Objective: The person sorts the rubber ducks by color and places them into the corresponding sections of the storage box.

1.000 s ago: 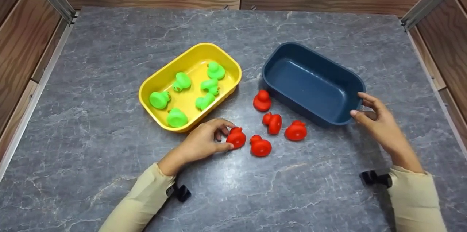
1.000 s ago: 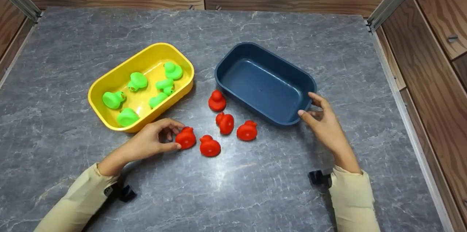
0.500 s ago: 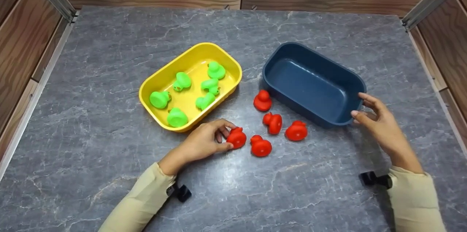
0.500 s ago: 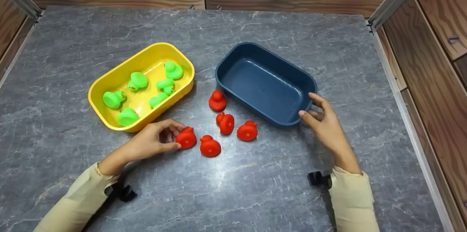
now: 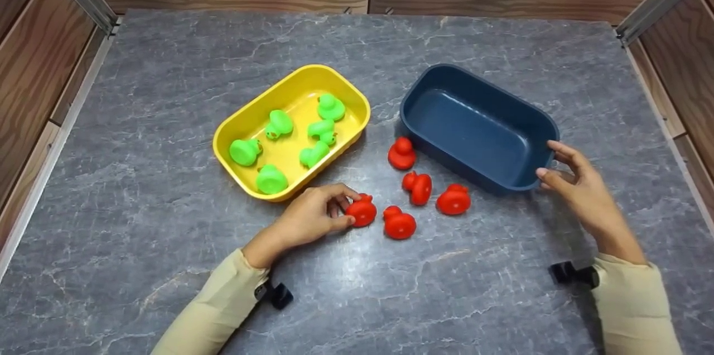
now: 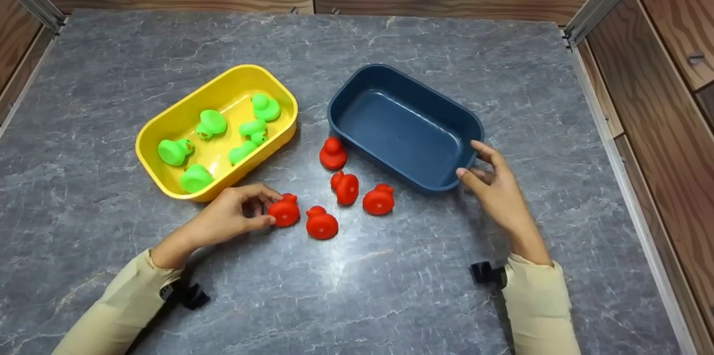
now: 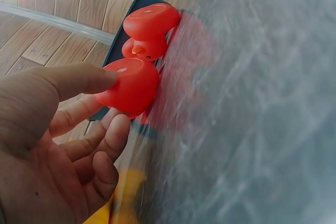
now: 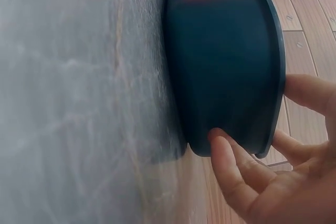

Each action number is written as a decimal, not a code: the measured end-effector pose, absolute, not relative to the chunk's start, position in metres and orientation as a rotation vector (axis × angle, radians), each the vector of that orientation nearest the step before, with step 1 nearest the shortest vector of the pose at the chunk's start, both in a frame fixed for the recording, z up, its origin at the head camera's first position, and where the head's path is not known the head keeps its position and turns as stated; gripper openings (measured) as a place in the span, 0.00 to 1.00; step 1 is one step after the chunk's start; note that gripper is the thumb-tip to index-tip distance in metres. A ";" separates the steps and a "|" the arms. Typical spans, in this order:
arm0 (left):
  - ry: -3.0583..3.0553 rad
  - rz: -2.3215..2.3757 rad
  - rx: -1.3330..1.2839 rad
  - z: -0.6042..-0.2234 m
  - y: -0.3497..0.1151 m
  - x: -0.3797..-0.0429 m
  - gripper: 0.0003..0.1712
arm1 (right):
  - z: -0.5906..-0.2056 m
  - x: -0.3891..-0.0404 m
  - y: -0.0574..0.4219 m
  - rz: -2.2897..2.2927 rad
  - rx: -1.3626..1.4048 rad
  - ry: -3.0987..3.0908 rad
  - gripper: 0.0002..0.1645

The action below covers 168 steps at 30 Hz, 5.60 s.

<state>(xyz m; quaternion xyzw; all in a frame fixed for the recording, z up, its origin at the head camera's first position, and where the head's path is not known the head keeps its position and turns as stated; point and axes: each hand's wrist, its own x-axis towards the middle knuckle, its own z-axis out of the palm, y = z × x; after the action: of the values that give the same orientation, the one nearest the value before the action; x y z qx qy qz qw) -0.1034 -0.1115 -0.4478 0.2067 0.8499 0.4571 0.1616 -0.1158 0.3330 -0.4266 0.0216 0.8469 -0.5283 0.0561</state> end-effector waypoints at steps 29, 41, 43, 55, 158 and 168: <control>2.252 2.035 0.314 -0.423 -0.089 -0.106 0.18 | -0.430 -0.115 0.330 -1.621 0.074 2.543 0.37; 2.256 2.220 0.406 -0.408 -0.068 -0.117 0.18 | -0.428 -0.116 0.330 -1.616 0.073 2.541 0.38; 2.251 2.261 0.429 -0.407 -0.063 -0.120 0.19 | -0.428 -0.116 0.330 -1.625 0.071 2.538 0.38; 2.219 2.389 0.534 -0.400 -0.030 -0.139 0.19 | -0.429 -0.116 0.328 -1.624 0.088 2.552 0.37; 2.326 1.706 0.911 -0.425 -0.041 -0.139 0.27 | -0.435 -0.115 0.330 -1.859 0.038 2.416 0.34; 2.191 1.616 0.909 -0.432 -0.057 -0.132 0.32 | -0.434 -0.116 0.330 -1.830 0.049 2.437 0.34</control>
<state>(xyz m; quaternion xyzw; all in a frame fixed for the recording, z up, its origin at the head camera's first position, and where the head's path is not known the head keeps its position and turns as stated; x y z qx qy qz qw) -0.1324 -0.0569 -0.4325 0.3139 0.7562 0.5579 0.1354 -0.1160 0.3297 -0.4343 0.0161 0.7986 -0.5998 0.0466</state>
